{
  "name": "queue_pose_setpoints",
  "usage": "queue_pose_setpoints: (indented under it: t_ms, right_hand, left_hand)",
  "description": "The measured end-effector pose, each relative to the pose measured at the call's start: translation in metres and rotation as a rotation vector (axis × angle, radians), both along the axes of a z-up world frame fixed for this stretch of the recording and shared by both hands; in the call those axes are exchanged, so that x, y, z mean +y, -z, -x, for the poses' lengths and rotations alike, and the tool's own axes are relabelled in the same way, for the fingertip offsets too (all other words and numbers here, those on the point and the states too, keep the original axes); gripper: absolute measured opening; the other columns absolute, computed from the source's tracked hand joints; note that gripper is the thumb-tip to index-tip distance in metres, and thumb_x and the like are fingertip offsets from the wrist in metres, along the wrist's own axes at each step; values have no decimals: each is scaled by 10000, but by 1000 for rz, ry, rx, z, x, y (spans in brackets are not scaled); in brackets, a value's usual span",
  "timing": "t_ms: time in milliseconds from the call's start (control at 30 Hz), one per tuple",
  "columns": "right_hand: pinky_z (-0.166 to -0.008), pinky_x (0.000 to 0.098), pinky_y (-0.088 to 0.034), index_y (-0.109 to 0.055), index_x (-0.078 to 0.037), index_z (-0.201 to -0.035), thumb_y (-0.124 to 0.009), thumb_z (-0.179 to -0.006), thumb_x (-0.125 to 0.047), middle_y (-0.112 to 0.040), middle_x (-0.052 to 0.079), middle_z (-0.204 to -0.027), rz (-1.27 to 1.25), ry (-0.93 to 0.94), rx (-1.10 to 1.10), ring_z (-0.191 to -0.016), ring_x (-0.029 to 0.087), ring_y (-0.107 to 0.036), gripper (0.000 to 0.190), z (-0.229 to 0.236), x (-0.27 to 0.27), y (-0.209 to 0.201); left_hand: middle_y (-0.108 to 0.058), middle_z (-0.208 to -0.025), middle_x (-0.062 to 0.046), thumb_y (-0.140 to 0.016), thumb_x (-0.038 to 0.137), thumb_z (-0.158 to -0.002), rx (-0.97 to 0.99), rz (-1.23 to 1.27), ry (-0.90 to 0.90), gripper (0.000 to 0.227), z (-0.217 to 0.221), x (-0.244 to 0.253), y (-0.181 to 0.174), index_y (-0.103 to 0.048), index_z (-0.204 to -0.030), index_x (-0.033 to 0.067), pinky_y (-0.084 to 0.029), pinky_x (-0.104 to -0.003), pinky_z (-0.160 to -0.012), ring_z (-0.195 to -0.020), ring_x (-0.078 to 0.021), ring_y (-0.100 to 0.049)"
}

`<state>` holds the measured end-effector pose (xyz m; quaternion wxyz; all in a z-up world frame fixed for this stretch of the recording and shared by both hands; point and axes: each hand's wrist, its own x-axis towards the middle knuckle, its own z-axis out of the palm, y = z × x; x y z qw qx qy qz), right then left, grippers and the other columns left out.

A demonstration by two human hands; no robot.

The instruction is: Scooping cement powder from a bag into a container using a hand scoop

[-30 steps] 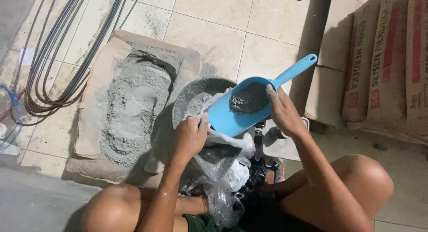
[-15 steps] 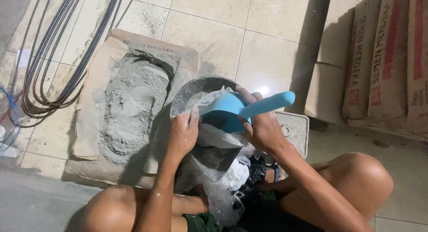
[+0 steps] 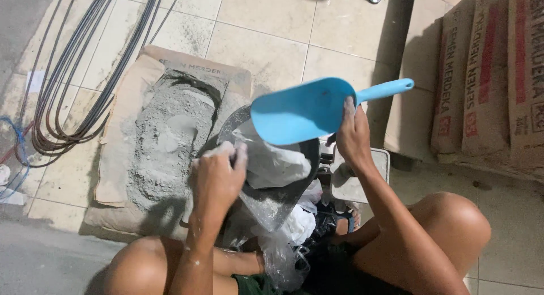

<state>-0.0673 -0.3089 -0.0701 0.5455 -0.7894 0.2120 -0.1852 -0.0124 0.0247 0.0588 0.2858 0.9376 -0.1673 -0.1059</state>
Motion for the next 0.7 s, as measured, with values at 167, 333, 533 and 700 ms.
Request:
queue_pose_setpoints:
  t_ms: [167, 333, 533, 700]
  right_hand:
    - [-1092, 754, -309, -353, -22, -1541, -363, -1072, -603, -427, 334, -1488, -458, 199, -14, -1361, 539, -440, 747, -38, 36, -14]
    - [-1157, 729, -181, -242, -17, -1611, -400, -1039, -630, -316, 295, -1572, -634, 295, 5, -1425, 496, -360, 852, -48, 93, -66]
    - [-1241, 662, -123, -231, -41, -1610, -356, -1059, -569, -223, 282, -1649, -881, 248, -18, -1512, 502, -215, 773, -53, 114, -81]
    - [-1217, 646, -176, -293, -76, -1595, -389, -1039, -613, -283, 248, -1633, -649, 234, -129, -1481, 518, -274, 779, -51, 124, -82]
  left_hand:
    - [-762, -839, -272, -598, 348, -975, 244, 206, 206, 368, 32, -30, -19, -535, -1217, 78, -570, -566, -735, -798, -465, -758]
    - [-731, -911, -339, -576, 333, -989, 327, 123, 407, 708, 40, -53, 13, -228, -1569, 124, -537, -650, -855, -942, -539, -716]
    - [-744, -845, -215, -511, 471, -991, 36, -21, 486, 472, 38, -53, 75, -532, -1308, 121, -595, -568, -745, -847, -434, -755]
    - [-694, -911, -92, -574, 300, -958, -29, 114, 586, 140, 31, -38, 58, -612, -910, 175, -588, -488, -788, -982, -349, -697]
